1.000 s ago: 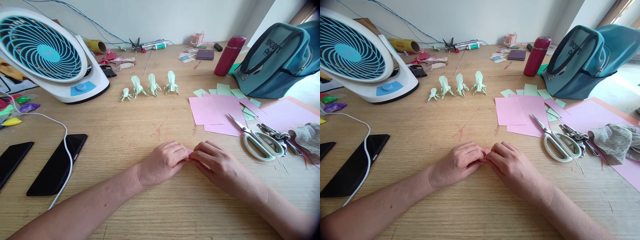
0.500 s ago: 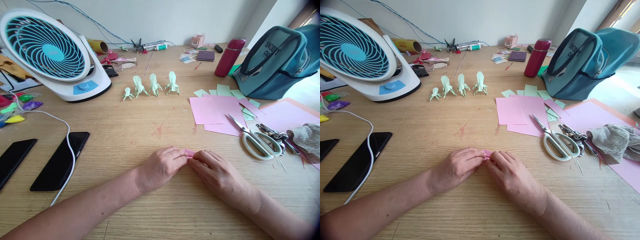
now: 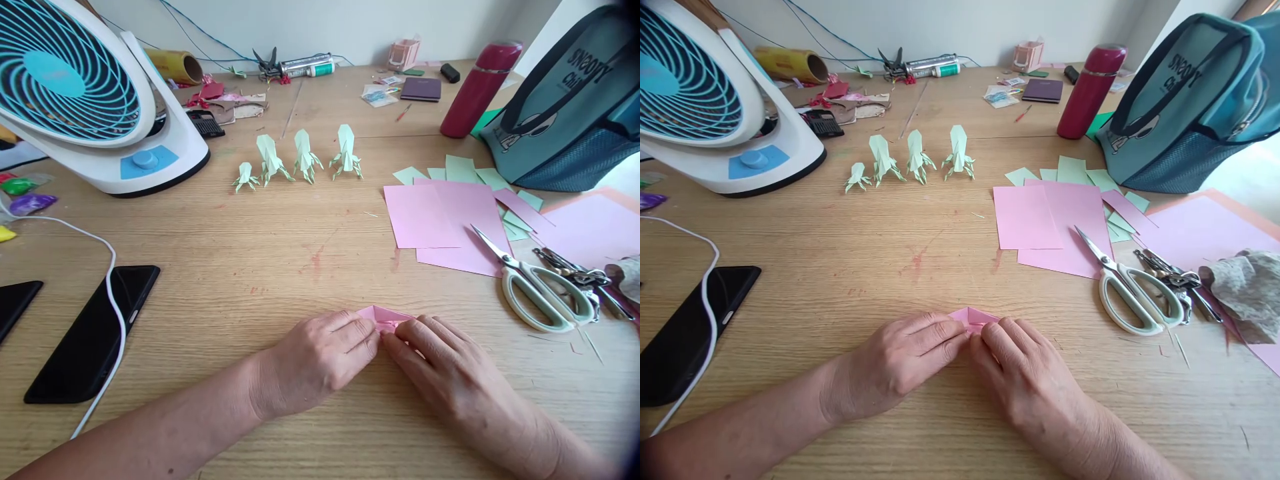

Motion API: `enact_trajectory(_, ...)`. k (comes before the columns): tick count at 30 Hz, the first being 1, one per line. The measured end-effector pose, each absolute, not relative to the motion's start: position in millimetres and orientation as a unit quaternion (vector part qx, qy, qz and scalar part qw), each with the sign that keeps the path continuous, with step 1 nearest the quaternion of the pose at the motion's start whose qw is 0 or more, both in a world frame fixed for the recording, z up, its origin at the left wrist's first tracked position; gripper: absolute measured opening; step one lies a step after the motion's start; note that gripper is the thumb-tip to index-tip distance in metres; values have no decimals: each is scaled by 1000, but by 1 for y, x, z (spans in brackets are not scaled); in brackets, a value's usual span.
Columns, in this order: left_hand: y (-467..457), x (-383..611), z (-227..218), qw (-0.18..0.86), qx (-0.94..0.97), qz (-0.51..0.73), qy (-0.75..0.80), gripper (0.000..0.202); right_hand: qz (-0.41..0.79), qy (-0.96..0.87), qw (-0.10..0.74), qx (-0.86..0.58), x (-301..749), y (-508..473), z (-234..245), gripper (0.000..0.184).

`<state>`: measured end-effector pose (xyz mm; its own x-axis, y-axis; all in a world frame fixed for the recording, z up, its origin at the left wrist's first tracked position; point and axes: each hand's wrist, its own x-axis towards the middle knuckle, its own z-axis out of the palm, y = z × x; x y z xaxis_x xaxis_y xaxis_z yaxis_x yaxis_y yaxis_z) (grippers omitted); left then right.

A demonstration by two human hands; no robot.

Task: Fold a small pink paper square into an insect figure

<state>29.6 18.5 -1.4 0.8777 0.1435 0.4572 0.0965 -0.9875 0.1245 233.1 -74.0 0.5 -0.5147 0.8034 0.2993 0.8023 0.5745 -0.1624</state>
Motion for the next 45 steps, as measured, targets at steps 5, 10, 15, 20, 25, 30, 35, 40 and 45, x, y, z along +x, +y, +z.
enact_trajectory(5, 17, 31, -2, 64, 967, 230, 84, 22, 18, -863, 188, -469, 234, -73, -3, 33)
enact_trajectory(10, 16, 34, -3, 78, 971, 213, 77, 22, 22, -860, 197, -469, 235, -72, -8, 33)
enact_trajectory(15, 17, 40, -5, 118, 961, 220, 119, 20, 19, -849, 219, -480, 233, -69, -11, 28)
enact_trajectory(20, 15, 42, -5, 72, 963, 234, 108, 20, 31, -825, 244, -509, 229, -68, -9, 27)
enact_trajectory(25, 14, 41, -3, 26, 963, 253, 86, 21, 99, -808, 266, -517, 230, -71, -2, 21)
enact_trajectory(30, 14, 40, 0, 34, 971, 220, 83, 21, 140, -785, 324, -510, 236, -76, 4, 25)
enact_trajectory(35, 15, 39, -1, 34, 963, 255, 74, 19, 231, -754, 305, -534, 243, -65, 0, 19)
enact_trajectory(40, 16, 38, -3, 56, 964, 246, 82, 17, 318, -722, 264, -555, 246, -56, 2, 17)
enact_trajectory(45, 16, 38, -4, 68, 967, 232, 86, 19, 316, -712, 251, -575, 242, -53, 8, 18)
